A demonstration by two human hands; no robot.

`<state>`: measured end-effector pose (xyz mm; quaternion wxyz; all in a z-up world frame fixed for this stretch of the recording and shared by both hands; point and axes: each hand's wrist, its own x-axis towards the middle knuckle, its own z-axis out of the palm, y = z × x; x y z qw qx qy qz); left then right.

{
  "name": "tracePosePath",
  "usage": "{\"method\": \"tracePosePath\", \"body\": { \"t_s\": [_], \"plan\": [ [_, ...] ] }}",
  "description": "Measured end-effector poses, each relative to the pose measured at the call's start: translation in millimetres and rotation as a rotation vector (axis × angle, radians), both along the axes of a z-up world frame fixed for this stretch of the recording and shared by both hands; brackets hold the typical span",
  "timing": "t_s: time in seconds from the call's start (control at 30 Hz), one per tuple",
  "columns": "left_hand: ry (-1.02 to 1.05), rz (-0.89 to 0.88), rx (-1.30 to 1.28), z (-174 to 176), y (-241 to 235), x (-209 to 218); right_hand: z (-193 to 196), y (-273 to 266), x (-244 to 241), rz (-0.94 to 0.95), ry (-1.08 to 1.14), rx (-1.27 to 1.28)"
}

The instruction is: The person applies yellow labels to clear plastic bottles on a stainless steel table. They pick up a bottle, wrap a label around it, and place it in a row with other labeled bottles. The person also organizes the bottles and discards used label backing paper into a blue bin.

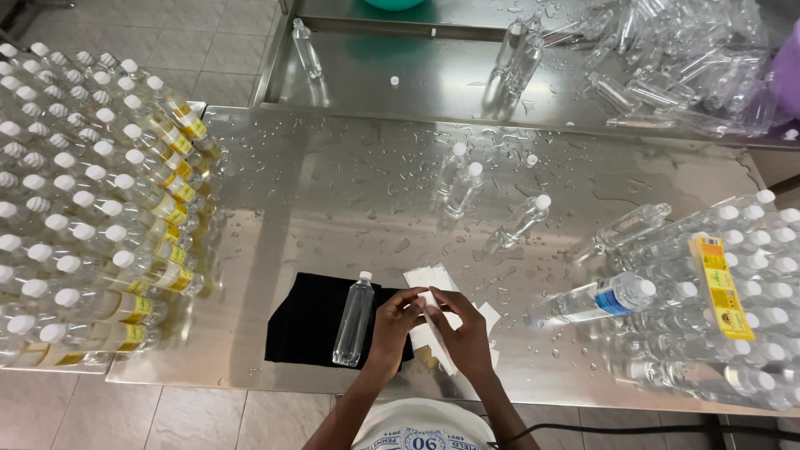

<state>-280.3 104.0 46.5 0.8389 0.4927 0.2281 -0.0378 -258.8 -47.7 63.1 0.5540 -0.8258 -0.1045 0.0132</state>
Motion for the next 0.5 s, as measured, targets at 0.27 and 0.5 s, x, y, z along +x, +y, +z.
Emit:
{"method": "tracePosePath", "body": {
  "t_s": [0.27,0.5],
  "plan": [
    [-0.036,-0.045,0.018,-1.1,-3.0,-12.5,23.7,11.8,-6.3,-0.126,0.230,0.025],
    [-0.008,0.022,0.094,-4.3,5.9,-13.7,-1.0,18.2,-16.1,-0.198,-0.202,-0.052]
  ]
}}
